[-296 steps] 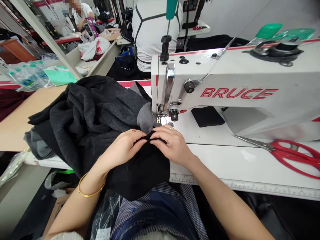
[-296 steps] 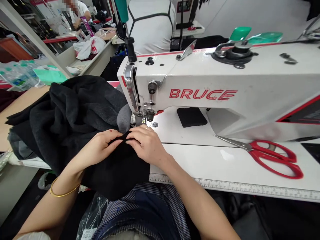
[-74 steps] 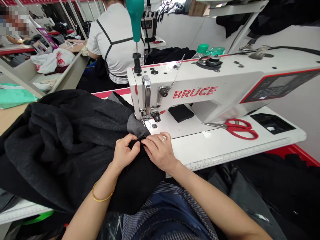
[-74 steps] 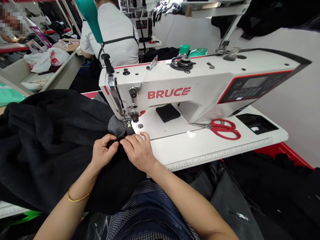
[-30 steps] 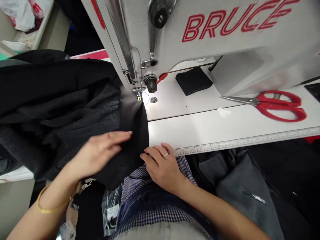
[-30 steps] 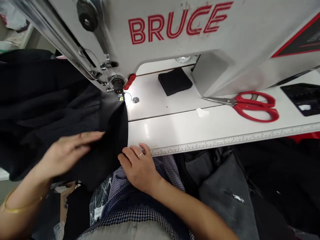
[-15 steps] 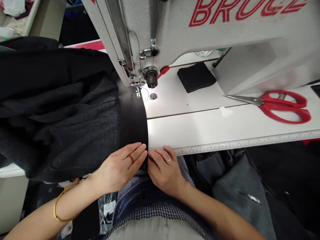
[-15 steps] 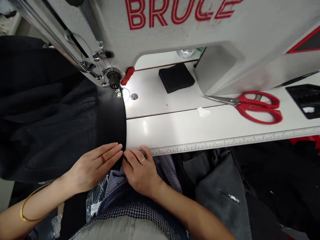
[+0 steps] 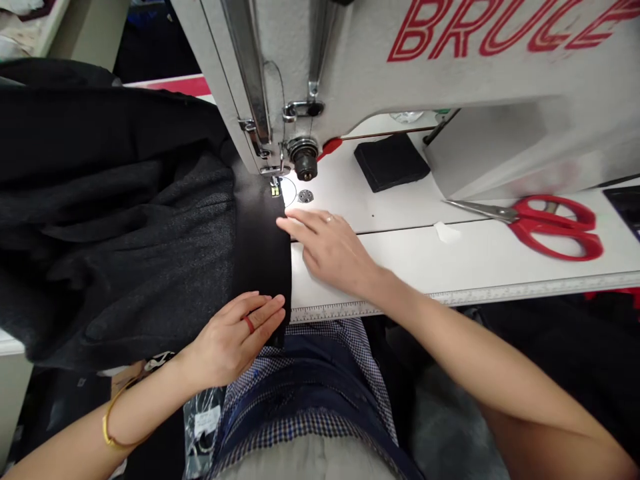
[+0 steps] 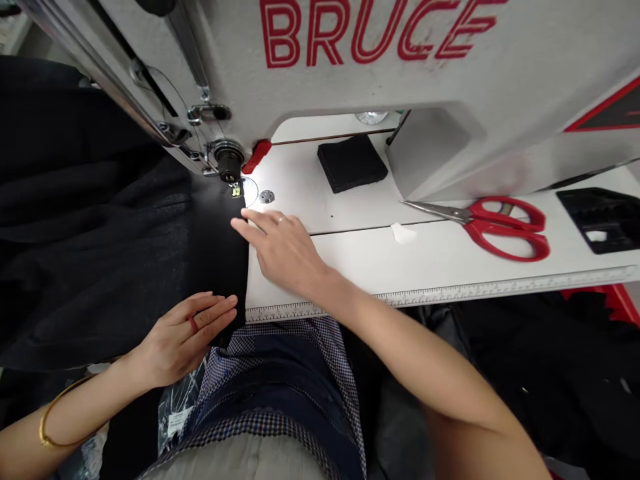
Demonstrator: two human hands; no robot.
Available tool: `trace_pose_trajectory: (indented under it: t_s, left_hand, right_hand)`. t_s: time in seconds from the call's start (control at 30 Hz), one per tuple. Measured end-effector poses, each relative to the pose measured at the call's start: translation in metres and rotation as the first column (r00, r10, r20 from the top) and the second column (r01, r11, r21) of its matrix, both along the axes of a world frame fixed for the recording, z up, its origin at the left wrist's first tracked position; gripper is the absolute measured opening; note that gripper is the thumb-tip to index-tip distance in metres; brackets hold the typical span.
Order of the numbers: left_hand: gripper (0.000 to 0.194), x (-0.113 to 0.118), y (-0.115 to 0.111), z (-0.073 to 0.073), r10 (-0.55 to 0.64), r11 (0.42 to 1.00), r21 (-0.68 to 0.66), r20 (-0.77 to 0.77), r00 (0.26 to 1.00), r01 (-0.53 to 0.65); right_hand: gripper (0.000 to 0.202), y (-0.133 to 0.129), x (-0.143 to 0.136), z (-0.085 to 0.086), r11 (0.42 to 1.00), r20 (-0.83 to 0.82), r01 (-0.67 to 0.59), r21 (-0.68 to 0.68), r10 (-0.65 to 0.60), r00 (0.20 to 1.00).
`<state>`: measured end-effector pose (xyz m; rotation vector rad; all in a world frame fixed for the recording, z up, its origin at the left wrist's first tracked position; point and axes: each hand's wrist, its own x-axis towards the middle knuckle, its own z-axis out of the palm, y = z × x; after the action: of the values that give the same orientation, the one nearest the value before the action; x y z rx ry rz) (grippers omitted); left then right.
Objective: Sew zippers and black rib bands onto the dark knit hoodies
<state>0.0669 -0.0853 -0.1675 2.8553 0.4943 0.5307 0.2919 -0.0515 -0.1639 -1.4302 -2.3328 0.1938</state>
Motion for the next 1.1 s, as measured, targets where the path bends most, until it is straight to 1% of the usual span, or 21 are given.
trace_pose_trajectory:
  t_s: [0.1, 0.2, 0.33, 0.47, 0.6, 0.7, 0.8, 0.83, 0.87, 0.9, 0.93, 0.97, 1.0, 1.03, 1.07, 1.1]
  left_hand:
    - [0.045, 0.0, 0.003, 0.0, 0.004, 1.0, -0.029, 0.002, 1.0, -0.004]
    - [0.048, -0.001, 0.009, 0.001, 0.002, 0.998, -0.069, -0.004, 1.0, -0.002]
    - [0.048, 0.001, 0.02, 0.003, 0.014, 0.997, -0.075, 0.002, 1.0, -0.013]
    - [0.044, 0.004, 0.028, 0.006, 0.03, 0.997, -0.071, 0.005, 1.0, -0.03]
    - [0.04, 0.007, 0.037, 0.007, 0.043, 0.998, -0.043, -0.027, 0.999, -0.044]
    - [0.035, 0.009, 0.051, 0.01, 0.024, 1.0, 0.012, -0.046, 0.999, -0.024]
    - [0.031, 0.014, 0.064, 0.015, -0.019, 0.999, 0.047, -0.055, 0.998, 0.022]
    - [0.029, 0.017, 0.066, 0.017, -0.005, 1.0, 0.029, -0.058, 0.998, 0.007]
    - [0.028, 0.02, 0.066, 0.019, 0.039, 0.999, -0.01, -0.063, 0.997, -0.04]
    - [0.027, 0.023, 0.065, 0.02, 0.111, 0.991, -0.065, -0.07, 0.991, -0.116]
    - [0.026, 0.027, 0.063, 0.02, 0.2, 0.971, -0.119, -0.067, 0.977, -0.207]
    - [0.025, 0.03, 0.06, 0.02, 0.287, 0.942, -0.163, -0.057, 0.956, -0.292]
    - [0.025, 0.031, 0.057, 0.018, 0.348, 0.918, -0.189, -0.038, 0.937, -0.349]
    - [0.025, 0.032, 0.055, 0.016, 0.37, 0.911, -0.192, -0.016, 0.929, -0.366]
    - [0.025, 0.031, 0.053, 0.014, 0.356, 0.921, -0.171, 0.005, 0.935, -0.35]
    - [0.026, 0.03, 0.052, 0.012, 0.317, 0.941, -0.133, 0.014, 0.948, -0.312]
  right_hand:
    - [0.04, 0.028, 0.002, -0.004, 0.999, 0.11, -0.033, 0.026, 0.03, 0.993]
    - [0.037, 0.039, 0.0, -0.009, 0.998, 0.141, -0.04, 0.04, 0.034, 0.989]
    - [0.037, 0.042, 0.0, -0.009, 0.999, 0.116, -0.019, 0.041, 0.014, 0.993]
    - [0.031, 0.036, -0.002, -0.007, 0.997, 0.071, -0.057, 0.044, 0.054, 0.996]
    - [0.031, 0.035, -0.003, -0.008, 0.996, 0.068, -0.065, 0.061, 0.061, 0.996]
    - [0.029, 0.045, -0.001, -0.007, 0.998, 0.098, -0.035, 0.059, 0.029, 0.995]
    - [0.022, 0.049, -0.003, 0.0, 0.999, 0.106, -0.018, 0.035, 0.015, 0.994]
    - [0.019, 0.044, -0.006, 0.004, 1.0, 0.1, 0.003, 0.01, -0.004, 0.995]
    - [0.017, 0.036, -0.01, 0.008, 0.999, 0.088, 0.029, -0.026, -0.027, 0.996]
    - [0.018, 0.024, -0.014, 0.011, 0.996, 0.067, 0.055, -0.066, -0.05, 0.996]
    - [0.02, 0.01, -0.019, 0.014, 0.991, 0.045, 0.083, -0.109, -0.078, 0.996]
    - [0.022, -0.006, -0.022, 0.015, 0.987, 0.016, 0.076, -0.142, -0.075, 0.997]
    - [0.024, -0.022, -0.024, 0.016, 0.986, -0.013, 0.056, -0.155, -0.059, 0.998]
    - [0.025, -0.036, -0.023, 0.015, 0.986, -0.022, 0.028, -0.164, -0.032, 0.999]
    - [0.026, -0.048, -0.02, 0.014, 0.985, -0.028, -0.017, -0.172, 0.013, 1.0]
    - [0.026, -0.057, -0.016, 0.013, 0.981, -0.023, -0.052, -0.185, 0.049, 0.999]
